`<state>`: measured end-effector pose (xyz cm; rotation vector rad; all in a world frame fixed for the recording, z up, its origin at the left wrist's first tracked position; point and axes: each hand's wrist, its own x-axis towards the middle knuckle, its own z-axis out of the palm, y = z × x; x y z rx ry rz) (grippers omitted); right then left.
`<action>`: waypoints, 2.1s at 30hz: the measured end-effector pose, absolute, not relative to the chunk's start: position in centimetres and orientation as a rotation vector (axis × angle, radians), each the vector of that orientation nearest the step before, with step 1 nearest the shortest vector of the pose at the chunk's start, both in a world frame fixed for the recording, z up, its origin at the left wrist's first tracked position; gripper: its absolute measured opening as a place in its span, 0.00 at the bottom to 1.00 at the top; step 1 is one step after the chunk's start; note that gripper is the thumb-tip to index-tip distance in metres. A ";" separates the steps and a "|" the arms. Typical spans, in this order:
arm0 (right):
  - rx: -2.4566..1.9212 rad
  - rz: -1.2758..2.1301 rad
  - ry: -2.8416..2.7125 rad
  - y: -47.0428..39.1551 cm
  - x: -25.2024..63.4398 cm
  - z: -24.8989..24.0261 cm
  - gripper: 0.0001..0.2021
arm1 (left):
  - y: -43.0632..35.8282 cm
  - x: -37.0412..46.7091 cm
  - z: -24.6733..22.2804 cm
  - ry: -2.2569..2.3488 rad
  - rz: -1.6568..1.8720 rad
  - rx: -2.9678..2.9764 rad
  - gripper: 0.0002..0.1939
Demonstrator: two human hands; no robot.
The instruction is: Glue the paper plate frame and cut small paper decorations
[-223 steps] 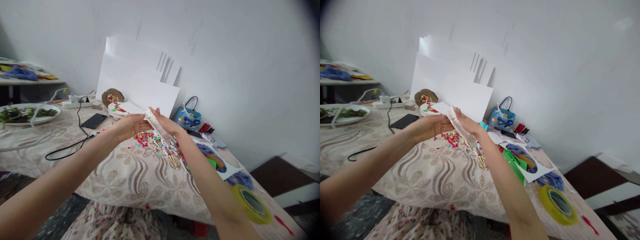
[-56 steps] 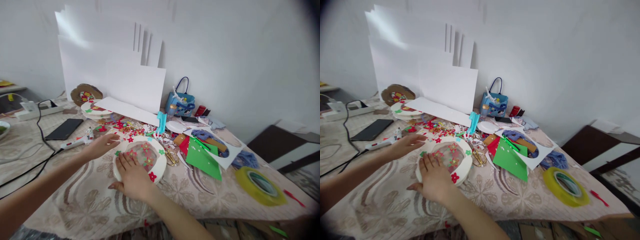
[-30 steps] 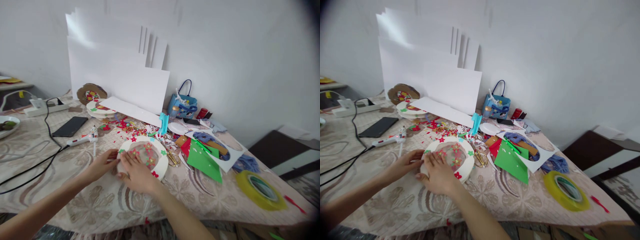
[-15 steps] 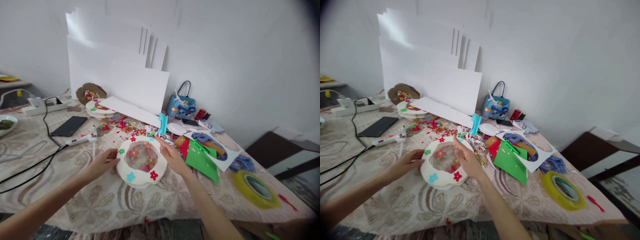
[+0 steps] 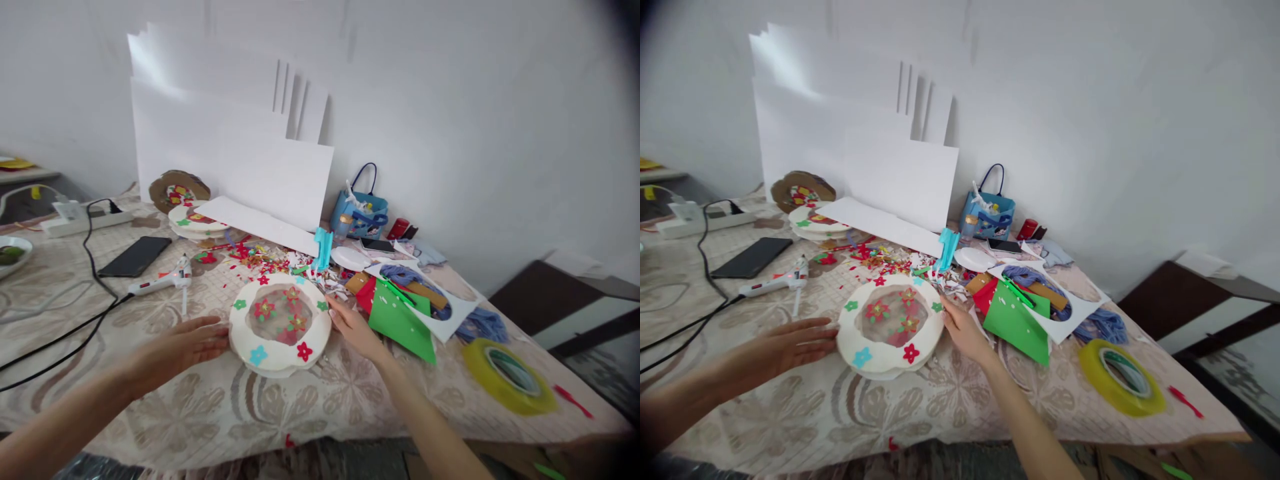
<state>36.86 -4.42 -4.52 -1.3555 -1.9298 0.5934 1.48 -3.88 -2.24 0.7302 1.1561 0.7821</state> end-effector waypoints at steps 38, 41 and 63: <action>-1.183 0.390 -2.013 -5.5 35.1 6.7 0.27 | -1.8 3.1 3.8 0.928 0.925 0.599 0.10; -1.147 0.359 -2.074 -5.5 35.1 6.7 0.32 | -2.1 3.2 4.2 0.893 0.926 0.611 0.11; -0.947 0.578 -1.982 -4.7 33.4 6.6 0.21 | -0.9 3.3 3.8 1.024 0.851 0.565 0.07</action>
